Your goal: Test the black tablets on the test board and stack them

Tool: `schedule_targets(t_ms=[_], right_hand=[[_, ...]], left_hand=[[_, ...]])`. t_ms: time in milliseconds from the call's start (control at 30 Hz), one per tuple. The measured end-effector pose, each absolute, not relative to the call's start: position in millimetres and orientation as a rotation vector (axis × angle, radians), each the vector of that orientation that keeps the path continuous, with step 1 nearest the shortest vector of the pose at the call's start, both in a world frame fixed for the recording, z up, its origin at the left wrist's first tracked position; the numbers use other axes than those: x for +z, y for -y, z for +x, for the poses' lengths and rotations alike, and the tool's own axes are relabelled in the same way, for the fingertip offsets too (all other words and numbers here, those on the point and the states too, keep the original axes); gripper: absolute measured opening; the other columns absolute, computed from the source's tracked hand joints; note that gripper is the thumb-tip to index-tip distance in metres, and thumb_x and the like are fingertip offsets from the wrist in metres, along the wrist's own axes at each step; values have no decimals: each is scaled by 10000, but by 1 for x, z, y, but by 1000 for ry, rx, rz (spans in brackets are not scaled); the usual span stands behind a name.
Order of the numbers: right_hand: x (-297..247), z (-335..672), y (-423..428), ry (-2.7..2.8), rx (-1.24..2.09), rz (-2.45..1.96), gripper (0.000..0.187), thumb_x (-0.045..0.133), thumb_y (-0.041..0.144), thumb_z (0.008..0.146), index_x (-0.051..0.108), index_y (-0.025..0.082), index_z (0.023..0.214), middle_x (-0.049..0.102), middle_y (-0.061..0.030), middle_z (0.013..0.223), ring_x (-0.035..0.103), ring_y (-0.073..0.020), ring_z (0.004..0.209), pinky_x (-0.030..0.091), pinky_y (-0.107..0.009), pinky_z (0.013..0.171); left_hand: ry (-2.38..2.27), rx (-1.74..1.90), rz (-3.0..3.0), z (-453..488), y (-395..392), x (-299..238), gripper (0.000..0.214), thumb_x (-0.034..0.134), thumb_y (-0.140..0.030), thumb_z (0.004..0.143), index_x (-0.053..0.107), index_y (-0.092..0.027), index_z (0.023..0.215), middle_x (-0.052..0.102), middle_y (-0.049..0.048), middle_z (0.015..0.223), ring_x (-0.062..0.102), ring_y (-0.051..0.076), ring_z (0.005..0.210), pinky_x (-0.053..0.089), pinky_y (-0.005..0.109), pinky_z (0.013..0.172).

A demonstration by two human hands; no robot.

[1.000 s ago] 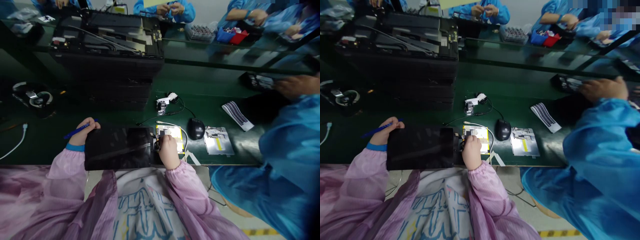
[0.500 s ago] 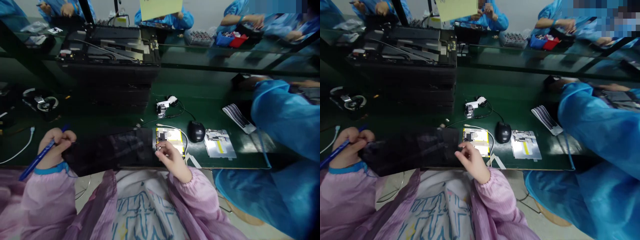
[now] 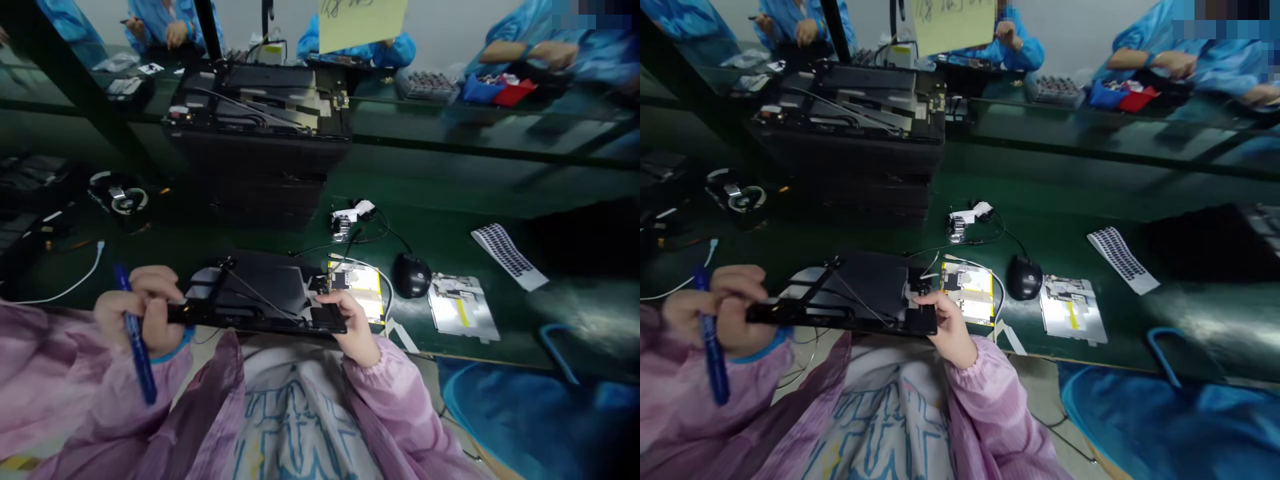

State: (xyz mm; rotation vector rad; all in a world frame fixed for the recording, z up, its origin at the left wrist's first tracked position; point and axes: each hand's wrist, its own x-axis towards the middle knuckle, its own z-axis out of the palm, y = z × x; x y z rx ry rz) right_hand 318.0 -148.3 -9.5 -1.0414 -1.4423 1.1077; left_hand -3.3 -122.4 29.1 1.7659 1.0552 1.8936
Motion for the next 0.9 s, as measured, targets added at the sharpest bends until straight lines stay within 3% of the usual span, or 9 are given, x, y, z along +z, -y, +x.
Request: schedule_targets(t_ms=[33,100,233,333,467,600,667,767,900], right_hand=[[-15,318,148,1431,1139,-1035,275,679,468,799,601,230,911,643,0,728,621,-145,628,517,-274,564],[-27,319,144,1455,1188,-1027,261,676,457,798,592,226,886,642,4,703,603,-135,582,504,-263,533],[-41,323,129,1626,1157,-1044,109,541,290,856,620,216,863,691,-40,800,651,-166,714,537,-316,651],[-39,329,122,1752,1095,-1070,263,451,124,785,672,222,891,691,-51,860,638,-196,842,522,-390,787],[-27,336,126,2052,880,-1246,567,376,14,676,646,242,1120,660,-58,933,592,-211,905,498,-401,834],[-25,335,137,2106,661,-1481,413,438,91,762,575,178,1141,639,-81,882,588,-246,848,499,-417,792],[-29,327,142,2039,498,-1596,306,480,194,832,557,138,1123,637,-149,1008,578,-303,985,482,-481,855],[-34,306,149,1993,388,-1637,438,474,274,896,453,93,1295,519,-230,1327,410,-376,1306,364,-603,1015],[-34,277,148,2135,454,-1510,573,388,211,937,239,108,1481,410,-202,1477,298,-319,1422,209,-641,1116]], left_hand=[[-1126,2065,1633,11,121,21,207,556,-302,779,381,-323,889,671,-22,928,575,307,1169,431,685,966],[-1242,1984,1346,34,120,11,165,509,-313,850,346,-285,854,664,6,1090,524,273,1262,430,625,1004],[-1378,1819,946,42,124,-1,311,611,-250,824,301,-239,811,656,24,1116,584,231,1204,464,510,1012],[-1409,1760,975,30,128,-11,339,666,-249,786,329,-235,823,638,28,1123,624,217,1138,481,469,1002],[-1530,1625,1176,18,128,-28,327,668,-288,787,347,-236,819,640,60,1138,630,228,1124,451,479,1028],[-1692,1279,1511,15,126,-35,265,643,-329,815,401,-222,797,586,154,1298,558,285,1222,388,508,1063],[-1744,1153,1636,15,124,-35,271,644,-348,808,407,-219,783,561,185,1339,549,317,1228,388,520,1043],[-1789,1072,1746,14,118,-33,281,648,-371,791,412,-222,763,562,191,1343,550,346,1216,402,525,1008],[-1793,1037,1762,14,112,-28,294,675,-407,761,446,-223,757,592,156,1313,558,352,1192,409,510,994]])
